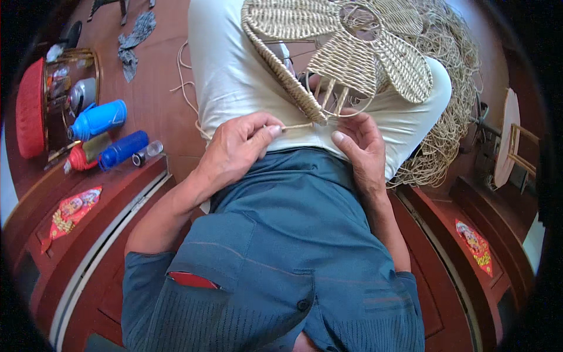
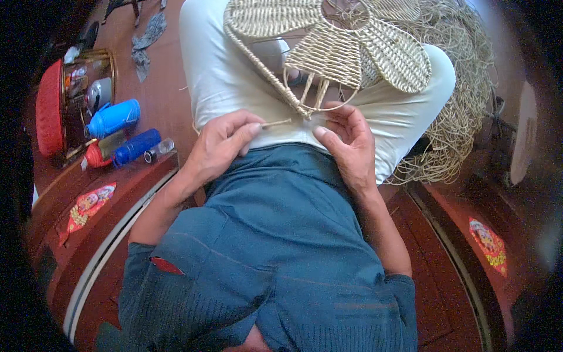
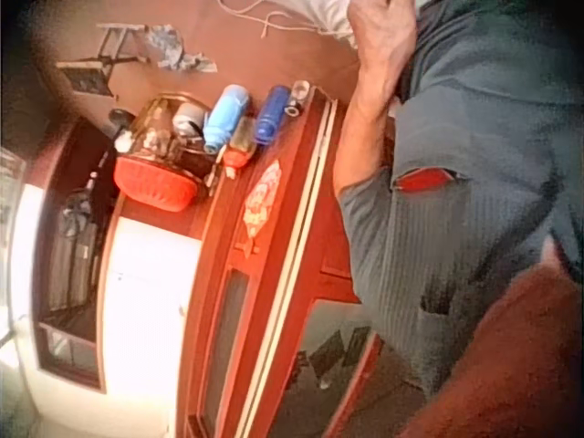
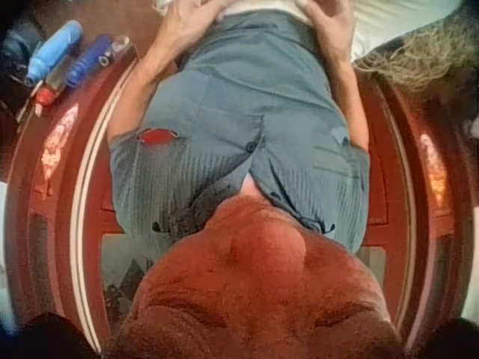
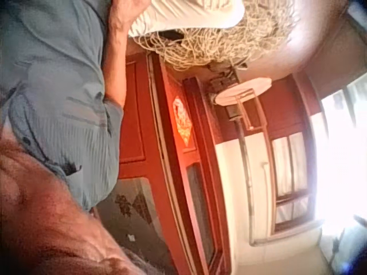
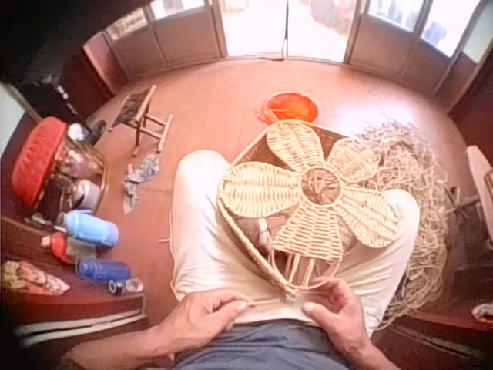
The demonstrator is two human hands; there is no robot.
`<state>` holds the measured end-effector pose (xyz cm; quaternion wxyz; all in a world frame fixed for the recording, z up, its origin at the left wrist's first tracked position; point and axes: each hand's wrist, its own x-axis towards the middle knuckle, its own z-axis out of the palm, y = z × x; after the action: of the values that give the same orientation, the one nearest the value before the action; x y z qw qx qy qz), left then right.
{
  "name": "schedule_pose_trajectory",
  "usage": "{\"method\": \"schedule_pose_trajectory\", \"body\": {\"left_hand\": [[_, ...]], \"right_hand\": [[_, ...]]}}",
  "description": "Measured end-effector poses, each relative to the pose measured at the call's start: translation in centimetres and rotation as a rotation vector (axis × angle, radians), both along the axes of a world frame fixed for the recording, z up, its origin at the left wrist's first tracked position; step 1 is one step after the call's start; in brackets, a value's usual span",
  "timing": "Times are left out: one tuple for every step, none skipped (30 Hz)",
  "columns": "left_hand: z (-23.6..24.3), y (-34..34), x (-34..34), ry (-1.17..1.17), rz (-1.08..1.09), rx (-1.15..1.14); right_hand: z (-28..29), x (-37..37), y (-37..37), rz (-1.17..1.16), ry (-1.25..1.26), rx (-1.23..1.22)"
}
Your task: Weaving the petals of a flower-shaped wicker basket using straw or vine material.
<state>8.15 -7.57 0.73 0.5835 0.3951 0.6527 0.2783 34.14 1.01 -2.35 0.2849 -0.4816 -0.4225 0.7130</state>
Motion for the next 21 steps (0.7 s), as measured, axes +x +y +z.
{"method": "schedule_pose_trajectory", "body": {"left_hand": [[-0.5,0.0,-0.1,-0.05,0.057,-0.028],[-1.1,0.1,0.0,-0.02,0.057,0.043],[-1.4,0.3,0.1,-0.022,0.07,0.044],[-1.7,0.5,0.2,-0.062,0.116,0.092],[-1.8,0.6,0.5,-0.094,0.158,0.092],[-1.7,0.5,0.4,-0.134,0.158,0.099],[-1.7,0.6,0.6,-0.123,0.17,0.081],[-1.7,0.7,0.8,-0.129,0.177,0.09],[-1.7,0.8,0.9,-0.147,0.182,0.115],[-1.7,0.8,0.9,-0.137,0.198,0.102],[-1.8,0.8,1.0,-0.126,0.2,0.098],[-1.9,0.7,1.0,-0.118,0.199,0.095],[-2.0,0.7,1.1,-0.118,0.213,0.092],[-2.1,0.7,1.1,-0.125,0.226,0.108],[-2.3,0.7,1.1,-0.132,0.239,0.125],[-2.4,0.7,1.0,-0.135,0.248,0.126],[-2.5,0.7,1.0,-0.132,0.245,0.122],[-2.5,0.6,1.0,-0.127,0.241,0.119],[-2.6,0.6,1.0,-0.128,0.248,0.121],[-2.7,0.5,1.0,-0.117,0.247,0.12],[-2.7,0.5,1.0,-0.113,0.24,0.129]], "right_hand": [[-0.2,-0.3,0.3,0.019,0.013,0.006],[-0.4,-0.7,0.6,0.07,0.019,0.011],[-0.5,-1.1,1.0,0.112,0.017,0.007],[-0.6,-1.6,1.3,0.126,0.044,-0.034],[-0.7,-2.0,1.5,0.143,0.037,-0.03],[-0.9,-2.5,1.8,0.164,0.058,-0.061],[-1.0,-2.9,2.0,0.185,0.078,-0.094],[-1.2,-3.3,2.1,0.194,0.077,-0.074],[-1.3,-3.5,2.0,0.207,0.074,-0.074],[-1.5,-3.6,2.0,0.182,0.066,-0.069],[-1.6,-3.7,1.9,0.151,0.056,-0.069],[-1.7,-3.7,1.8,0.14,0.044,-0.069],[-1.8,-3.8,1.8,0.159,0.044,-0.066],[-1.8,-3.8,1.7,0.144,0.06,-0.034],[-1.9,-3.8,1.7,0.124,0.07,-0.015],[-2.0,-3.8,1.7,0.134,0.071,-0.01],[-2.0,-3.7,1.8,0.149,0.074,0.003],[-2.0,-3.7,1.8,0.156,0.076,-0.001],[-2.0,-3.7,1.8,0.151,0.071,-0.013],[-2.0,-3.7,1.8,0.17,0.078,-0.004],[-2.0,-3.8,1.8,0.16,0.082,-0.003]]}}
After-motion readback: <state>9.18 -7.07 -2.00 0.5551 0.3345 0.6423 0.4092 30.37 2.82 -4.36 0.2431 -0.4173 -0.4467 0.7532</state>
